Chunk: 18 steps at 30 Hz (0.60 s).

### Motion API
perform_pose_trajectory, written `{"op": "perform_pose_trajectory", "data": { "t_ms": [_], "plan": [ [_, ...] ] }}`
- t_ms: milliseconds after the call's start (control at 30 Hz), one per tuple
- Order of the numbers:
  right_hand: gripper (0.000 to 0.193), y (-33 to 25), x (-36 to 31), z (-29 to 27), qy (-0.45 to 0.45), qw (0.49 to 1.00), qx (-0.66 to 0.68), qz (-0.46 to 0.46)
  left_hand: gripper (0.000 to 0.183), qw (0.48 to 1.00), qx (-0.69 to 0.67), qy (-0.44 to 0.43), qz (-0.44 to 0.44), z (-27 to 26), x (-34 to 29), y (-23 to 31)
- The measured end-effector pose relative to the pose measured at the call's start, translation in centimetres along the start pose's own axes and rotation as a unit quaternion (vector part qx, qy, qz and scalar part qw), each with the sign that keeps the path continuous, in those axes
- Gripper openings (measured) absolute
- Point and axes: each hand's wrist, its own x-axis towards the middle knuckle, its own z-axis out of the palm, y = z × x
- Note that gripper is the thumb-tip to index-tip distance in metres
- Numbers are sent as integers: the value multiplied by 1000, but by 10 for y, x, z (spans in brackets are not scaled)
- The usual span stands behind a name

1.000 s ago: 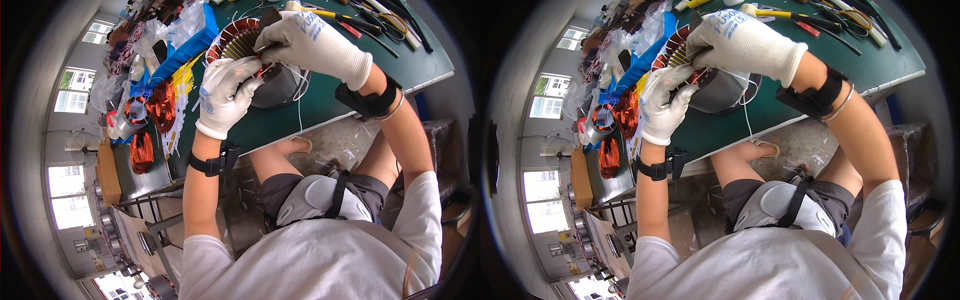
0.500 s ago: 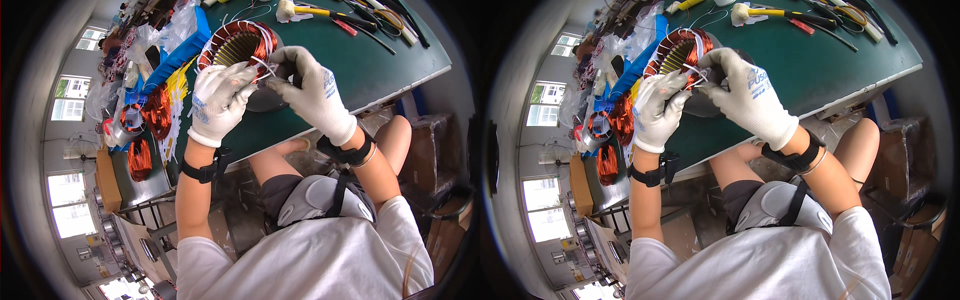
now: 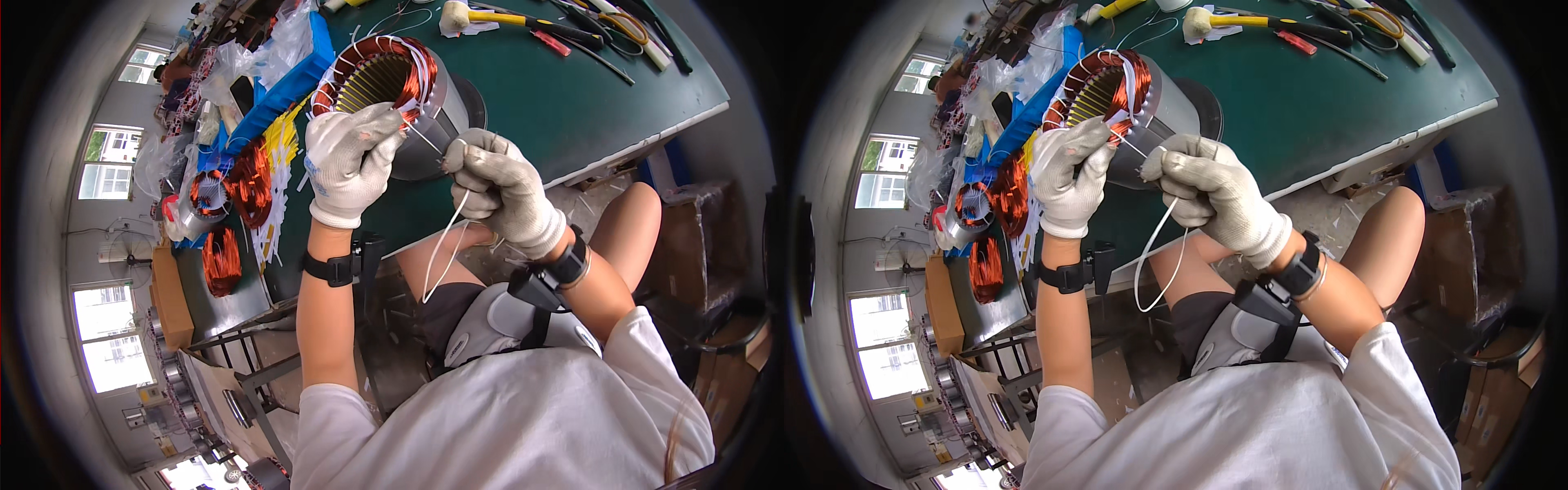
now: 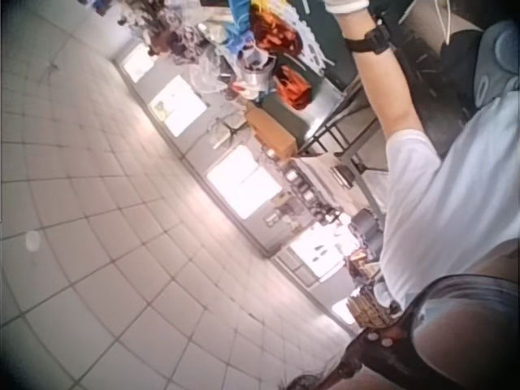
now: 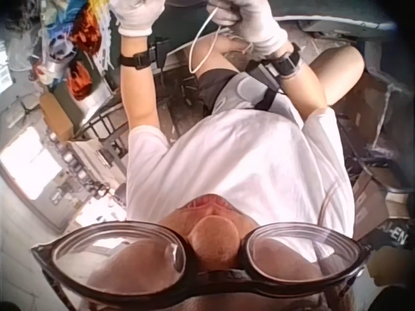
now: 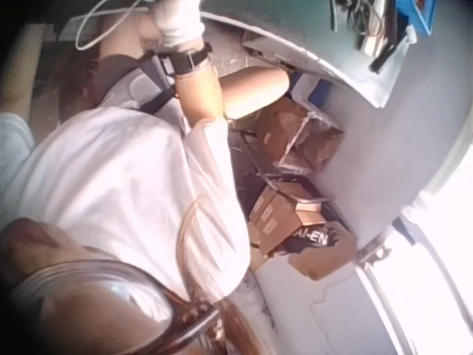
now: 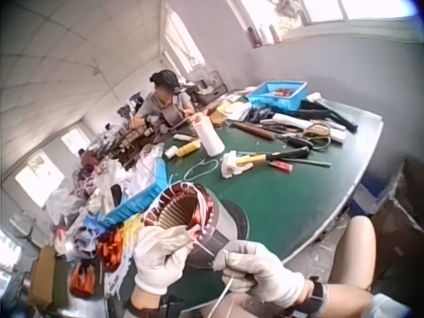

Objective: Manually winding and tying copper wire onto a motor stator core.

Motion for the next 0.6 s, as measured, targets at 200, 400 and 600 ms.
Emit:
{"op": "perform_pose_trajectory", "data": {
  "t_ms": [200, 400, 600],
  "plan": [
    [21, -1, -28, -7, -19, 984, -171, -53, 11, 1000, 9, 2, 2, -1, 2, 1],
    [21, 20, -11, -16, -13, 951, -307, -41, 36, 916, -291, -14, -277, -15, 12, 16],
    [19, -5, -23, -21, -99, 872, -471, -94, 35, 983, 71, -113, -127, -14, 19, 20]
  ]
}}
